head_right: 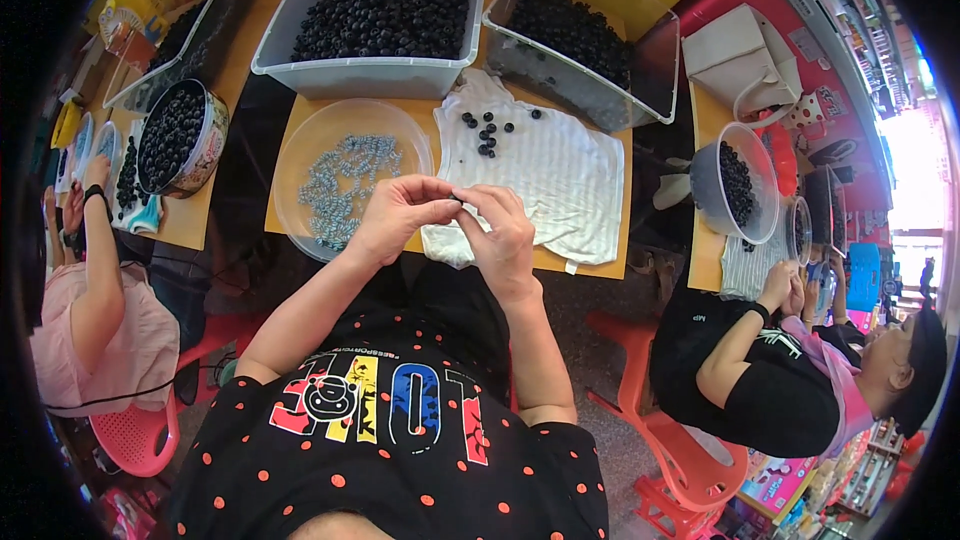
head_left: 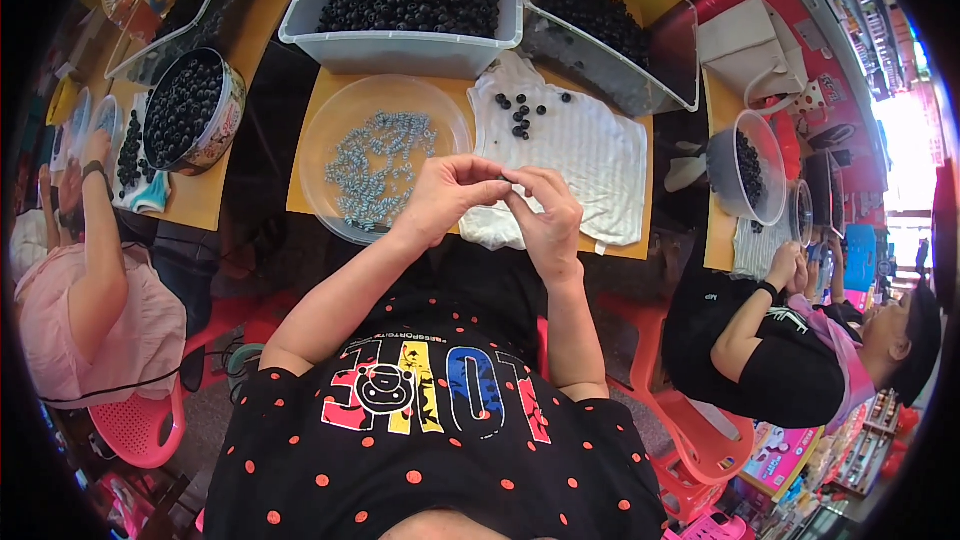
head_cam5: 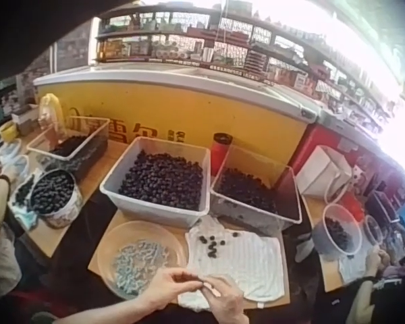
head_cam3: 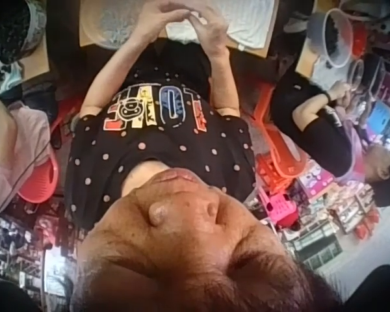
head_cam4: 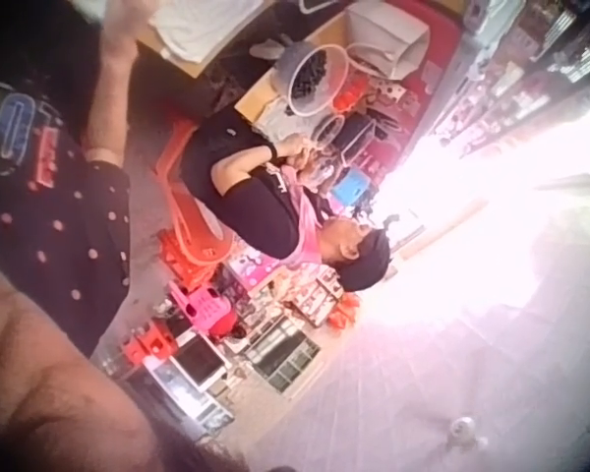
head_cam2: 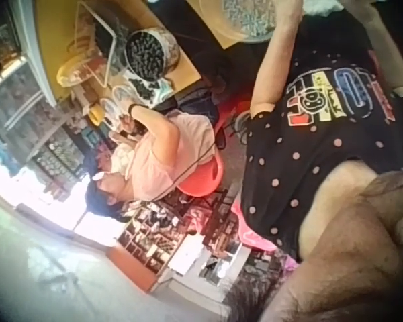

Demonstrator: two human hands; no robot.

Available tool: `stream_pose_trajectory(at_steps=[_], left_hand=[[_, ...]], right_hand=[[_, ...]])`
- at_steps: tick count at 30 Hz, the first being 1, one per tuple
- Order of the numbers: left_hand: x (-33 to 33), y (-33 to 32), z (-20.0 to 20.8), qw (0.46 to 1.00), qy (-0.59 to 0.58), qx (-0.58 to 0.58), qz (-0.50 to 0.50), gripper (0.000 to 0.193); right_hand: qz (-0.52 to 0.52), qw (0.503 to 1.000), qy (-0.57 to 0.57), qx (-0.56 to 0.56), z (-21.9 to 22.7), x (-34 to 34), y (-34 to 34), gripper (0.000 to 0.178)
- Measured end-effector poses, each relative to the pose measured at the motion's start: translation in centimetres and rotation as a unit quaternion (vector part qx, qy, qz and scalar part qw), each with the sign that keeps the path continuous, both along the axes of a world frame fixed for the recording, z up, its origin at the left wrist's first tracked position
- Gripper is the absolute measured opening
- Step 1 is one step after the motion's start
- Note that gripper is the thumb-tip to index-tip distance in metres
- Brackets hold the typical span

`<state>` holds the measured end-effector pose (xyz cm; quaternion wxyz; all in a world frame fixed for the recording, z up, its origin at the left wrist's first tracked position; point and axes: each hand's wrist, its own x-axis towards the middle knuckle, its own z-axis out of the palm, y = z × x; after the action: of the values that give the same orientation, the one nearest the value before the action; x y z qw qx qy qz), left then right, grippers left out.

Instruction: The person assembles small components by picking black caps and small inserts from containers and fitting the inserts into the caps by hand.

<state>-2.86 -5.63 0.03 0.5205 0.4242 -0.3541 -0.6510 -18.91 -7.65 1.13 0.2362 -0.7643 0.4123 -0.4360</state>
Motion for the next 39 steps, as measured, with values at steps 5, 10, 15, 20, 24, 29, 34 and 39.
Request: stream_pose_trajectory(at_steps=[5,10,15,20,24,29,34,39], left_hand=[[1.2,1.7,-0.2,0.998,0.009,0.060,-0.005,0.017],[5.9,3.8,0.4,0.992,0.037,0.071,0.103,0.015],[9.9,6.7,0.7,0.979,0.112,0.062,0.159,0.016],[11.7,9.4,-1.0,0.964,0.136,0.068,0.217,0.018],[11.5,9.9,-1.5,0.959,0.165,0.100,0.209,0.019],[11.8,9.8,-1.6,0.956,0.188,0.096,0.205,0.017],[12.0,10.0,-2.0,0.953,0.195,0.101,0.210,0.017],[11.6,9.5,-2.1,0.952,0.202,0.109,0.200,0.016]], right_hand=[[0.015,0.992,-0.040,0.119,0.0,-0.3,1.7,0.018],[-0.010,0.985,-0.033,0.168,-1.9,-2.7,0.7,0.014],[-0.068,0.985,0.145,0.071,-4.7,-4.1,-2.2,0.010],[-0.071,0.990,0.117,-0.032,-2.3,-0.3,-2.4,0.012],[-0.009,0.993,0.103,-0.047,-0.7,4.1,-2.6,0.011],[0.110,0.948,0.277,-0.112,-1.2,7.1,-3.0,0.006],[0.160,0.930,0.311,-0.116,-2.0,8.3,-3.1,0.006],[0.179,0.925,0.314,-0.115,-2.6,8.5,-3.3,0.005]])
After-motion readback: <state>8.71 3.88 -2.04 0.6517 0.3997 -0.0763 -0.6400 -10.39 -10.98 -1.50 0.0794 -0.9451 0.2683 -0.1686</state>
